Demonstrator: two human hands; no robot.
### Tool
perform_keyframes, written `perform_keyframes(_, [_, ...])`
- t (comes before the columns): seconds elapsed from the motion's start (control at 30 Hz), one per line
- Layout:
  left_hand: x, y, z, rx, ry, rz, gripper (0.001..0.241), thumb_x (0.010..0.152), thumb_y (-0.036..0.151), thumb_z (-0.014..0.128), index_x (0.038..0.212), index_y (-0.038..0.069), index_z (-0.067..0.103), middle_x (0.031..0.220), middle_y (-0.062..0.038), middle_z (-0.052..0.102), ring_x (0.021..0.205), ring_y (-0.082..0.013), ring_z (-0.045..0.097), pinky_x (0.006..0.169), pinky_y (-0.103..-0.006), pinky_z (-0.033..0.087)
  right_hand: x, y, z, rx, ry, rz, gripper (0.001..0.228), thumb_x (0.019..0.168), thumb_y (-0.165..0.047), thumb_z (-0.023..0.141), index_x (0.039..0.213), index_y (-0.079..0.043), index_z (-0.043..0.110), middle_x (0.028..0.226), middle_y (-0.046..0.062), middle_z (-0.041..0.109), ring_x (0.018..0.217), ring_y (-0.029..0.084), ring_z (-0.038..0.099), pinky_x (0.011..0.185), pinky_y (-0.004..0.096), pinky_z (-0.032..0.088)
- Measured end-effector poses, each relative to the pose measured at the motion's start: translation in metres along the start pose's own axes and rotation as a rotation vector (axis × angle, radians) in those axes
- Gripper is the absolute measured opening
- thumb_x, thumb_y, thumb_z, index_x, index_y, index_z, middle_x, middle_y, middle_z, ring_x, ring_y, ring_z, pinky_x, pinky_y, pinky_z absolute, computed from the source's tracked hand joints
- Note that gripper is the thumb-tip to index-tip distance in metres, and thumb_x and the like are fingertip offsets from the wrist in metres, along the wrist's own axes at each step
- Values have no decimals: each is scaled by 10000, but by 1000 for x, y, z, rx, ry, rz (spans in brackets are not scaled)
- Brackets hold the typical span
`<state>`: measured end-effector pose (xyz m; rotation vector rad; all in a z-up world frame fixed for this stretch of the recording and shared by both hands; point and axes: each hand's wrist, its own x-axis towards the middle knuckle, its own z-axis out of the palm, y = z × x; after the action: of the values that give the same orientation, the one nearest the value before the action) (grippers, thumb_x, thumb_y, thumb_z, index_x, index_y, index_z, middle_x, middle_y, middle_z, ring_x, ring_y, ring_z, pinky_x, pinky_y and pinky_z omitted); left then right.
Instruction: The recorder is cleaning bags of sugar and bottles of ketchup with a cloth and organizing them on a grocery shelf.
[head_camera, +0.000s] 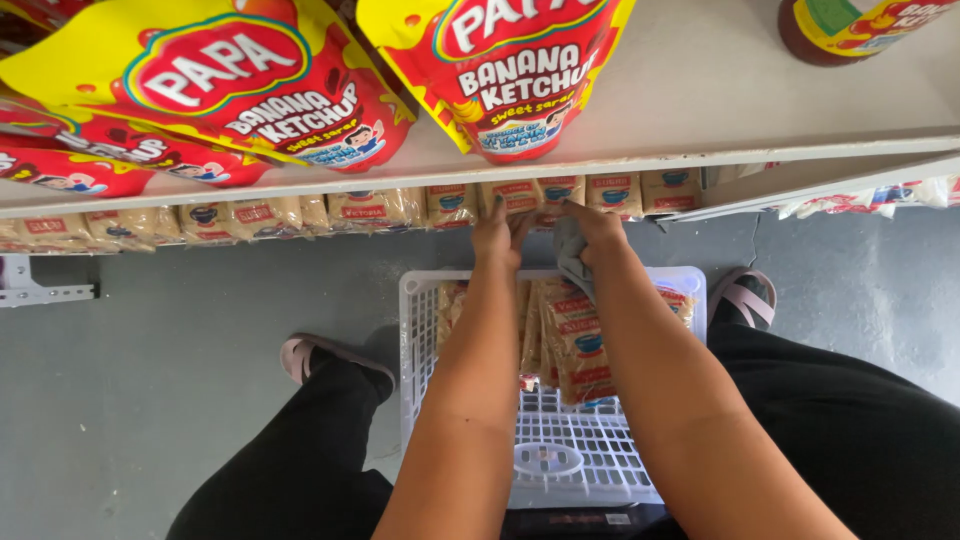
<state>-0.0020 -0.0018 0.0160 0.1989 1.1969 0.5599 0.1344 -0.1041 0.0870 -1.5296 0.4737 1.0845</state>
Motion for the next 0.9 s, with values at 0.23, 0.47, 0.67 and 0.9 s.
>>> perform_keyframes(0.23, [-50, 28, 0, 5, -317, 2, 416, 1000, 183, 582, 1394, 121, 462, 1212, -154, 687, 1062, -350, 713, 888, -516, 619, -24, -25, 17, 28, -131, 50, 345, 851, -194, 808, 1070, 52, 704, 927, 140, 754, 747, 270, 737, 621, 407, 607])
perform_keyframes(0.47, [-168, 82, -64, 96, -513, -12, 503, 1009, 152, 611, 1480, 126, 438, 1300, -161, 661, 1159, -363, 685, 999, -540, 582, -89, -45, 34, -185, -295, -125, 243, 841, -140, 746, 985, 55, 732, 860, 143, 740, 673, 268, 717, 581, 401, 599])
perform_keyframes(0.67, [-201, 69, -168, -86, -502, 77, 549, 994, 185, 602, 1503, 183, 397, 1300, -161, 678, 1146, -371, 693, 976, -586, 571, -190, -19, 9, 56, -434, -260, 119, 853, -73, 686, 934, 14, 690, 859, 148, 704, 705, 286, 721, 623, 447, 623])
perform_keyframes(0.9, [-204, 26, -206, 12, -362, 118, 578, 985, 131, 595, 1528, 216, 414, 1247, -118, 694, 1052, -305, 736, 891, -523, 602, -188, 106, -35, -446, -412, -444, 277, 816, -102, 613, 1055, -60, 748, 1006, 56, 778, 884, 180, 724, 766, 336, 572])
